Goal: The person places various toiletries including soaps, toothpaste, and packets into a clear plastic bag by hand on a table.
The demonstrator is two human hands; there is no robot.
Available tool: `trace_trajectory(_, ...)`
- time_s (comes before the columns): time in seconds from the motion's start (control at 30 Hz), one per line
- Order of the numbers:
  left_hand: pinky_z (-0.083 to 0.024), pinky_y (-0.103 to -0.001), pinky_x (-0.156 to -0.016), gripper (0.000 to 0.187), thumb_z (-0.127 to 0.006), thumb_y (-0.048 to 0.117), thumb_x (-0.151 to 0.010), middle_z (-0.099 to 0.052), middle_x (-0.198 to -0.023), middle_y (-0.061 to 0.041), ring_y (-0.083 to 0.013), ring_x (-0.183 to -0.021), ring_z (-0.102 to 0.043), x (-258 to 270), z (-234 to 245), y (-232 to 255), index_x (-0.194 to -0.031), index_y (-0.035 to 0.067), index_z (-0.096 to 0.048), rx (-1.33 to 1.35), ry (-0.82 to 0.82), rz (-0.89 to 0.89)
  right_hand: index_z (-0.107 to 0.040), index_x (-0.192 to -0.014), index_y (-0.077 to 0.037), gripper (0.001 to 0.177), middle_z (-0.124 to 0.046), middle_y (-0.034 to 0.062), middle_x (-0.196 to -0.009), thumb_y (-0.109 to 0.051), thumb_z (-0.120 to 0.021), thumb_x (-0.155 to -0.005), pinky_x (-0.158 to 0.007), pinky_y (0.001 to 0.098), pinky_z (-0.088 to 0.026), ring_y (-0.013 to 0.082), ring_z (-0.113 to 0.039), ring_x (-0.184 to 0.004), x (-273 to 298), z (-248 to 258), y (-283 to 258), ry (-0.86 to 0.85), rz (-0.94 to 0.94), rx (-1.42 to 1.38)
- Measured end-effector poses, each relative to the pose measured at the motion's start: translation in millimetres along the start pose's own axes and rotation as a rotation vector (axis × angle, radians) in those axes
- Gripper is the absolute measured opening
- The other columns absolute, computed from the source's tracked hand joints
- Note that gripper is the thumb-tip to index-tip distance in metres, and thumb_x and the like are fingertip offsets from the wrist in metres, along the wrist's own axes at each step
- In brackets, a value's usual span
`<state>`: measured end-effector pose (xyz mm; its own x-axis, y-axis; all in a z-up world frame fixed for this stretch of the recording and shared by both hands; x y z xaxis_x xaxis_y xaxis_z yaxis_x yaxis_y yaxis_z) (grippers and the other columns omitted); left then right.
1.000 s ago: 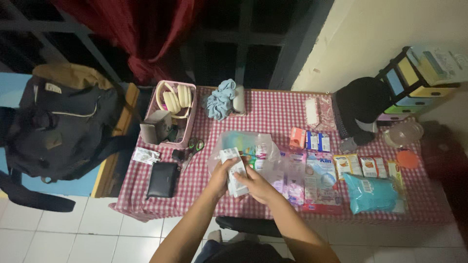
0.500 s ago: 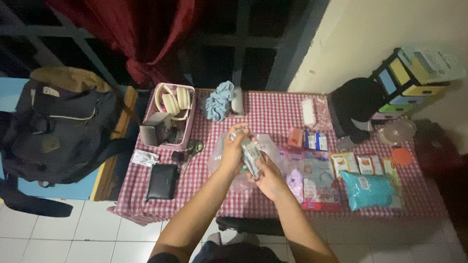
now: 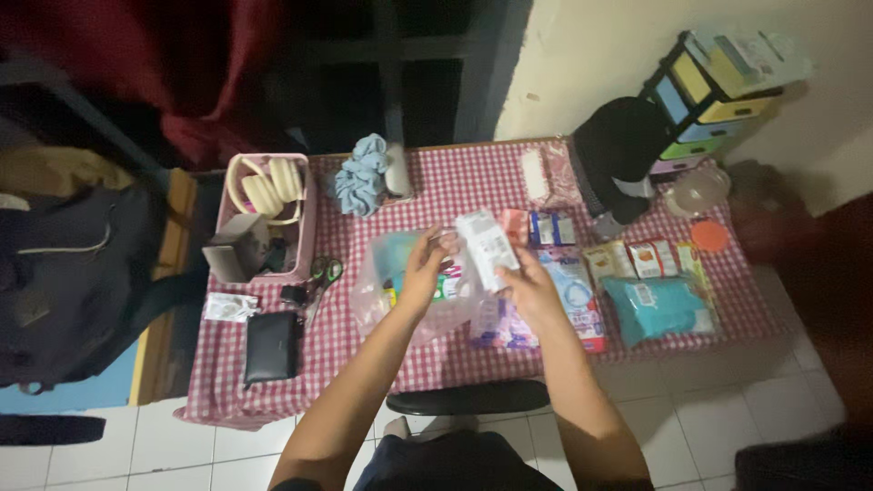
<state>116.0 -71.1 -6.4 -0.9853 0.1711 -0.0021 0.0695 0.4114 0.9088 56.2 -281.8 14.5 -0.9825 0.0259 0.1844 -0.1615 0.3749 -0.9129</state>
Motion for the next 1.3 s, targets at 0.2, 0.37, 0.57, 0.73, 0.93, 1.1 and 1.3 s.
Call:
trace_trajectory(0.2, -0.053, -0.029, -0.086, 0.035, -0.064, 0.017, -0.104, -0.073, -0.118, -0.008, -0.0159, -0.102, -0.068, 4, 15, -42, -0.135, 0.002, -0.063, -0.201, -0.066, -0.011, -0.053, -0.143, -0.006, 0.053, -0.068, 0.0105, -0.120, -0.006, -0.070, -0.093, -0.077, 0.0359, -0.058, 0.0194, -0.068, -0.099, -73, 102, 24, 0.156, 0.024, -0.042)
trace_trajectory(0.37, -0.055, -0.030, -0.085, 0.034, -0.066, 0.016, -0.098, -0.073, -0.108, -0.008, -0.0161, -0.096, -0.068, 21, 32, -64, -0.128, 0.001, -0.066, -0.333, -0.094, 0.019, -0.049, -0.142, -0.010, 0.057, -0.066, 0.0106, -0.114, -0.002, -0.072, -0.090, -0.072, 0.0388, -0.062, 0.0232, -0.069, -0.094, -132, 141, 76, 0.334, -0.069, 0.133)
trace_trajectory(0.57, -0.055, -0.030, -0.087, 0.035, -0.069, 0.016, -0.093, -0.073, -0.110, -0.007, -0.0165, -0.098, -0.070, 41, 57, -71, -0.125, 0.002, -0.065, -0.364, 0.013, 0.104, -0.067, -0.126, -0.010, 0.042, -0.069, 0.0122, -0.117, 0.005, -0.070, -0.087, -0.066, 0.0357, -0.066, 0.0209, -0.073, -0.088, -175, 105, 105, 0.299, 0.034, 0.368)
trace_trajectory(0.73, -0.055, -0.031, -0.086, 0.032, -0.069, 0.014, -0.093, -0.075, -0.109, -0.009, -0.0182, -0.097, -0.071, 49, 78, -82, -0.121, 0.001, -0.067, -0.419, 0.058, 0.109, -0.075, -0.113, -0.012, 0.029, -0.075, 0.0119, -0.104, 0.001, -0.070, -0.088, -0.068, 0.0372, -0.063, 0.0228, -0.072, -0.086, -199, 82, 118, 0.216, 0.043, 0.639)
trace_trajectory(0.93, -0.055, -0.032, -0.082, 0.032, -0.069, 0.016, -0.090, -0.075, -0.109, -0.008, -0.0193, -0.095, -0.070, 66, 64, -40, -0.120, 0.004, -0.068, -0.567, 0.147, 0.156, -0.075, -0.109, -0.011, 0.034, -0.070, 0.0177, -0.104, -0.008, -0.082, -0.076, -0.084, 0.0425, -0.058, 0.0299, -0.069, -0.094, -200, 73, 126, 0.198, 0.386, 1.286)
trace_trajectory(1.1, -0.054, -0.038, -0.092, 0.031, -0.072, 0.014, -0.089, -0.068, -0.120, -0.014, -0.0330, -0.110, -0.067, 77, 38, 29, -0.118, 0.006, -0.069, -0.978, 0.183, -0.306, -0.070, -0.109, -0.009, 0.032, -0.067, 0.0156, -0.110, -0.011, -0.080, -0.079, -0.079, 0.0405, -0.054, 0.0300, -0.065, -0.097, -165, 43, 87, 0.352, 0.859, 1.103)
trace_trajectory(1.3, -0.044, -0.059, -0.095, 0.026, -0.081, 0.016, -0.068, -0.053, -0.137, -0.015, -0.0442, -0.124, -0.055, 79, 36, 75, -0.094, 0.019, -0.078, -1.622, 0.377, -0.534, -0.068, -0.107, -0.009, 0.011, -0.069, 0.0077, -0.105, -0.014, -0.073, -0.098, -0.083, 0.0334, -0.059, 0.0196, -0.069, -0.095, -96, -25, 49, -0.205, 0.608, 0.523)
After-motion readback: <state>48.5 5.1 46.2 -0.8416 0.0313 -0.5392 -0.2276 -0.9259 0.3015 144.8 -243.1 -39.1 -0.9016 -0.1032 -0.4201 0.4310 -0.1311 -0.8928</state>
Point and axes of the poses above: each hand's wrist, its own x-axis away from the middle knuckle, its own z-axis out of the back of the hand, y = z × x, the point moved 3 cm from there along -x, towards the middle knuckle
